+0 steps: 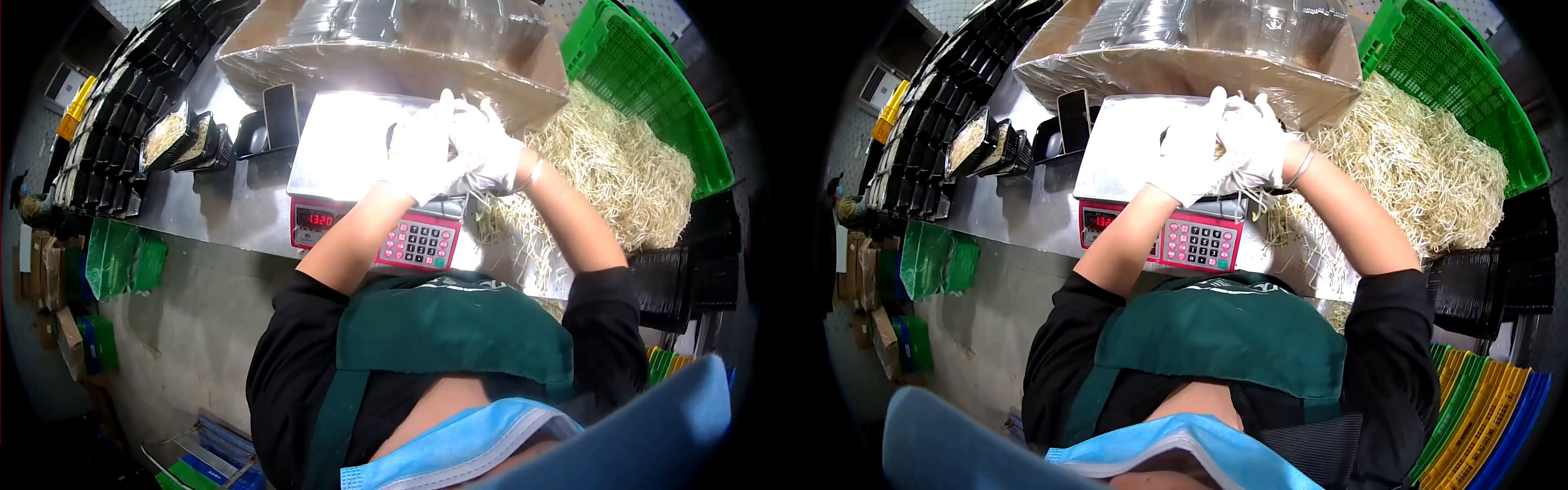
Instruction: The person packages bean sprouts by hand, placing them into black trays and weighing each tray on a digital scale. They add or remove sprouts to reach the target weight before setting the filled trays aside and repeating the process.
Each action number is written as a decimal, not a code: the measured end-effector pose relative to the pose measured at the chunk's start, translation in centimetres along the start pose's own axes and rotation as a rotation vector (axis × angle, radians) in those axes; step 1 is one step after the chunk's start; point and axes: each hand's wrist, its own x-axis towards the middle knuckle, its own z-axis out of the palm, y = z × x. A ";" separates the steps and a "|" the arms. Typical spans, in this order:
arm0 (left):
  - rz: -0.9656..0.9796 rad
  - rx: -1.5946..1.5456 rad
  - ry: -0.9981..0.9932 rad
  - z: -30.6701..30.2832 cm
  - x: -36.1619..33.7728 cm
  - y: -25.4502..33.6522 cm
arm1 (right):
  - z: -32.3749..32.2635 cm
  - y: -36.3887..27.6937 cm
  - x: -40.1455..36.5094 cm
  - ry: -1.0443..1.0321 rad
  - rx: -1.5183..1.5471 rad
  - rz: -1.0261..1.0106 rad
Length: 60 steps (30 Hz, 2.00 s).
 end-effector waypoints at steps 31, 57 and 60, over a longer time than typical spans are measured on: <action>-0.248 -0.406 -0.208 -8.5 -5.5 -5.9 | 4.9 3.8 -21.8 0.179 1.026 0.857; 0.229 -0.076 -0.031 -1.4 -2.1 -2.0 | -2.7 -0.6 -6.8 0.005 0.598 0.255; 0.194 -0.105 -0.054 -1.2 -2.1 -2.2 | -1.6 -1.9 -6.4 0.168 0.609 0.170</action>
